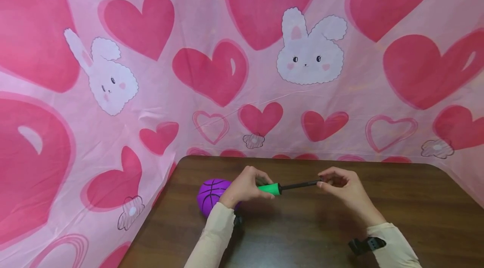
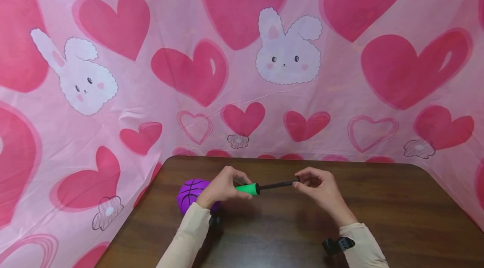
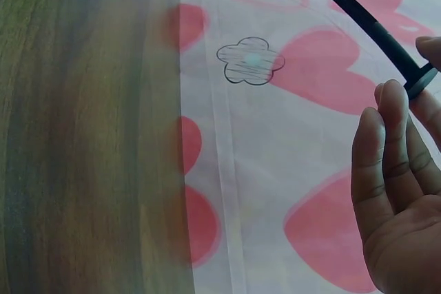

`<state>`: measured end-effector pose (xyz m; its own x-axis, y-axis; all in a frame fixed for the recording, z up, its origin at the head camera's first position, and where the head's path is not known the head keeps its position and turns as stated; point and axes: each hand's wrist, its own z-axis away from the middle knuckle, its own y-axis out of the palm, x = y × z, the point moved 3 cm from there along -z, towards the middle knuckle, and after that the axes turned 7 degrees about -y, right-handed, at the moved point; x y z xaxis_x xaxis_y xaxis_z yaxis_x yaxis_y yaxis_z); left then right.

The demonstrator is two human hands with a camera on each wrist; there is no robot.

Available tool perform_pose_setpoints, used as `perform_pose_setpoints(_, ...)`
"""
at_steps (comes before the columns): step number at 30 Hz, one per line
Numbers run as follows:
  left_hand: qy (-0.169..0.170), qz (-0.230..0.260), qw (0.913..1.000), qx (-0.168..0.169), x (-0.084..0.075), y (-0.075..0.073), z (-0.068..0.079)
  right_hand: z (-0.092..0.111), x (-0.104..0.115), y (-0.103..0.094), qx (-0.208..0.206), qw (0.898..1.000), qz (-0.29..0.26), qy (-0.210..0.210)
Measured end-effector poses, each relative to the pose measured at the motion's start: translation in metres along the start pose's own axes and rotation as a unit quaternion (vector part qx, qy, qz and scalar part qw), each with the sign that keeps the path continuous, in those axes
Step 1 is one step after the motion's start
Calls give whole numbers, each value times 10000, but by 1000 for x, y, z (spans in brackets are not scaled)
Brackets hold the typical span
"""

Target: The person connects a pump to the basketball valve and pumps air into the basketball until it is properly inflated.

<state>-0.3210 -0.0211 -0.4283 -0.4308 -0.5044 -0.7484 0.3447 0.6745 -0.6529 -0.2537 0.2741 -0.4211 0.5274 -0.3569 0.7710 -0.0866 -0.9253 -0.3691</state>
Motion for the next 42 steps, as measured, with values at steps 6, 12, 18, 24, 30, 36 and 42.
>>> perform_pose_setpoints(6,67,45,10000,-47,-2,0,-1,0,0,7,-39,9997,-184,146)
perform_pose_setpoints(12,72,36,10000,31,-4,3,-1,3,-1,25,60,9995,-306,93)
perform_pose_setpoints(18,147,-114,9998,74,-5,7,-1,5,-6,44,139,9993,-355,56)
perform_pose_setpoints(24,282,-172,9993,189,-7,14,-2,8,-9,58,344,9984,-393,226)
perform_pose_setpoints(30,348,-313,9986,251,-9,17,-2,9,-10,64,514,9965,-482,440)
perform_pose_setpoints(36,259,-291,9990,235,-9,15,-1,7,-8,65,557,9979,-337,79)
perform_pose_setpoints(42,288,-257,9990,220,-11,13,-2,4,-4,62,570,9980,-118,-264)
